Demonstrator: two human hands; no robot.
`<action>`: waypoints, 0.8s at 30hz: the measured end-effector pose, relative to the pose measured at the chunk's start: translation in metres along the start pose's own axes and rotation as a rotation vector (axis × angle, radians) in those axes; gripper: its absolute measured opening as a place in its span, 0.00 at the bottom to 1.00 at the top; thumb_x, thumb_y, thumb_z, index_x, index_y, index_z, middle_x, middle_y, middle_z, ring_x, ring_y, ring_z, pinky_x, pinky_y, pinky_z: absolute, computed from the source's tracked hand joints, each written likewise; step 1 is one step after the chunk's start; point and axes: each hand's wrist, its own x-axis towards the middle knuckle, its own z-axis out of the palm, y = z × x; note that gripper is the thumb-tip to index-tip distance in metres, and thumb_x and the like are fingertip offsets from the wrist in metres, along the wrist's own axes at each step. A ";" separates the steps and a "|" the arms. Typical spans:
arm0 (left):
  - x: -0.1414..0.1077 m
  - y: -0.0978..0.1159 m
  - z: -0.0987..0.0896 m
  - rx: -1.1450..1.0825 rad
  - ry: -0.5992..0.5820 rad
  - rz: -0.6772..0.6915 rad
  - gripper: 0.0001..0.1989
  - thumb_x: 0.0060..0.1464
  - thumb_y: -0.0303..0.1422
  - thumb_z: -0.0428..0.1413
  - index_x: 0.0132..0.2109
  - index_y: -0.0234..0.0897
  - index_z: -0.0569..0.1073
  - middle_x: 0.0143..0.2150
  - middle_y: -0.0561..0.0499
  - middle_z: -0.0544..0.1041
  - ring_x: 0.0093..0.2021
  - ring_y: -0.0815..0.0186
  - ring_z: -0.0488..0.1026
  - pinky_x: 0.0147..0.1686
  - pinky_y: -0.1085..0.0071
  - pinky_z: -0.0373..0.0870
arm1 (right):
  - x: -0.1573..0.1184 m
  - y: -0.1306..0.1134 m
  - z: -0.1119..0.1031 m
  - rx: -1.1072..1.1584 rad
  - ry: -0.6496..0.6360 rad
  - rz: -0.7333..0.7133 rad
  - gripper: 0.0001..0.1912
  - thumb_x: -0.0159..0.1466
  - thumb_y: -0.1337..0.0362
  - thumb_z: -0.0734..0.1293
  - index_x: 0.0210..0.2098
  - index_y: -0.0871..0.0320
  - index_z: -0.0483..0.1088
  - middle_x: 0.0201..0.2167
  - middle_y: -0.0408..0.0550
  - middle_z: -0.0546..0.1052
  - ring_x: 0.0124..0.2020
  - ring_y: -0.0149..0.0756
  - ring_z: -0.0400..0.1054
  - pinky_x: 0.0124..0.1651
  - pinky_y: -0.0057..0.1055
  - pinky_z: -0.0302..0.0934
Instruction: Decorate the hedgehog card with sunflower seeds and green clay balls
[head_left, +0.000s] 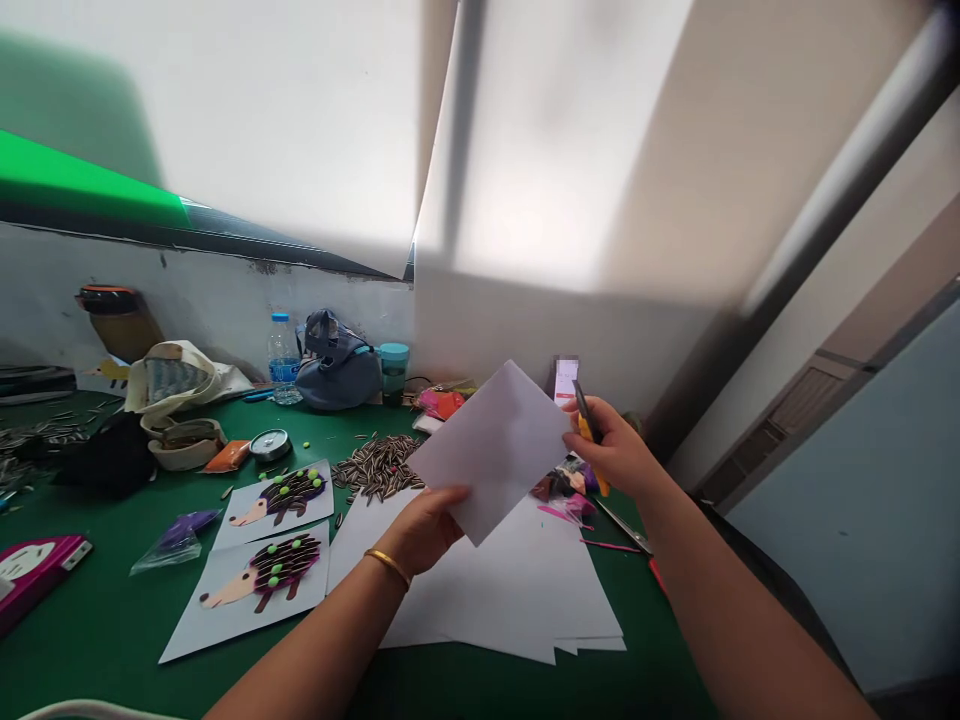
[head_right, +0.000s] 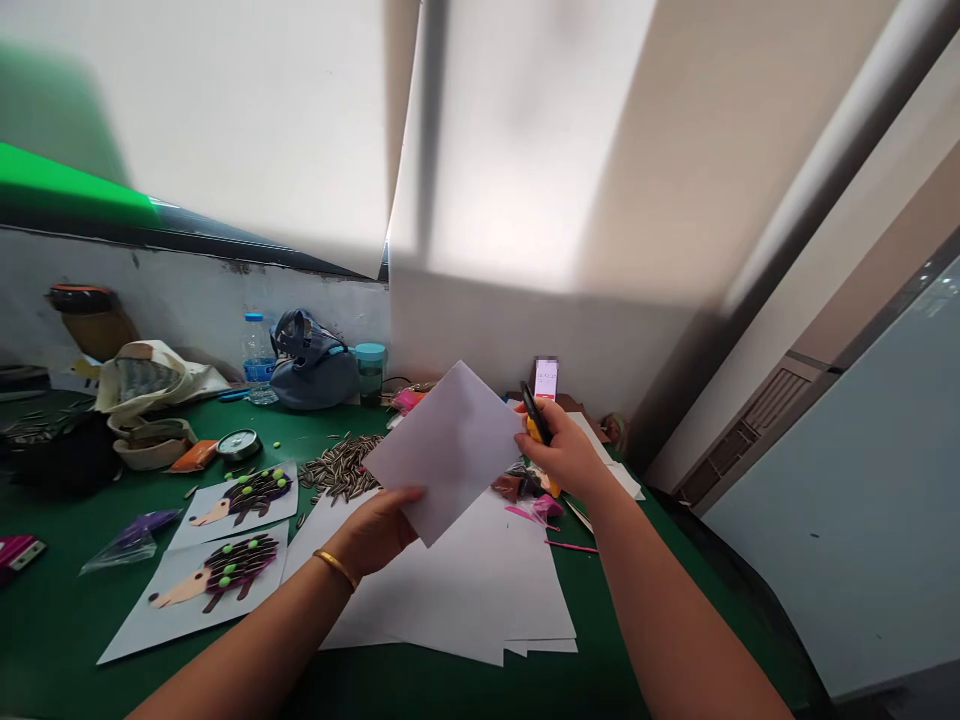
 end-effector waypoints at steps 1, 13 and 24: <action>-0.001 0.001 0.004 -0.014 0.033 -0.014 0.24 0.48 0.26 0.66 0.52 0.37 0.71 0.48 0.45 0.79 0.43 0.60 0.78 0.40 0.67 0.76 | 0.001 0.003 0.003 0.023 0.043 -0.001 0.24 0.59 0.54 0.69 0.52 0.53 0.67 0.40 0.45 0.72 0.39 0.36 0.67 0.42 0.33 0.65; 0.013 -0.004 -0.006 -0.417 0.297 0.079 0.08 0.55 0.24 0.60 0.42 0.38 0.74 0.36 0.53 0.79 0.27 0.71 0.76 0.17 0.80 0.66 | -0.090 0.027 0.126 0.686 -0.302 0.483 0.31 0.59 0.44 0.68 0.54 0.55 0.59 0.30 0.43 0.74 0.25 0.33 0.69 0.29 0.32 0.63; 0.016 -0.005 -0.015 -0.452 0.390 0.113 0.05 0.56 0.24 0.60 0.40 0.36 0.75 0.32 0.54 0.80 0.25 0.72 0.76 0.13 0.82 0.64 | -0.121 0.048 0.157 0.877 -0.441 0.538 0.27 0.61 0.49 0.68 0.53 0.59 0.64 0.30 0.43 0.75 0.22 0.29 0.69 0.30 0.30 0.61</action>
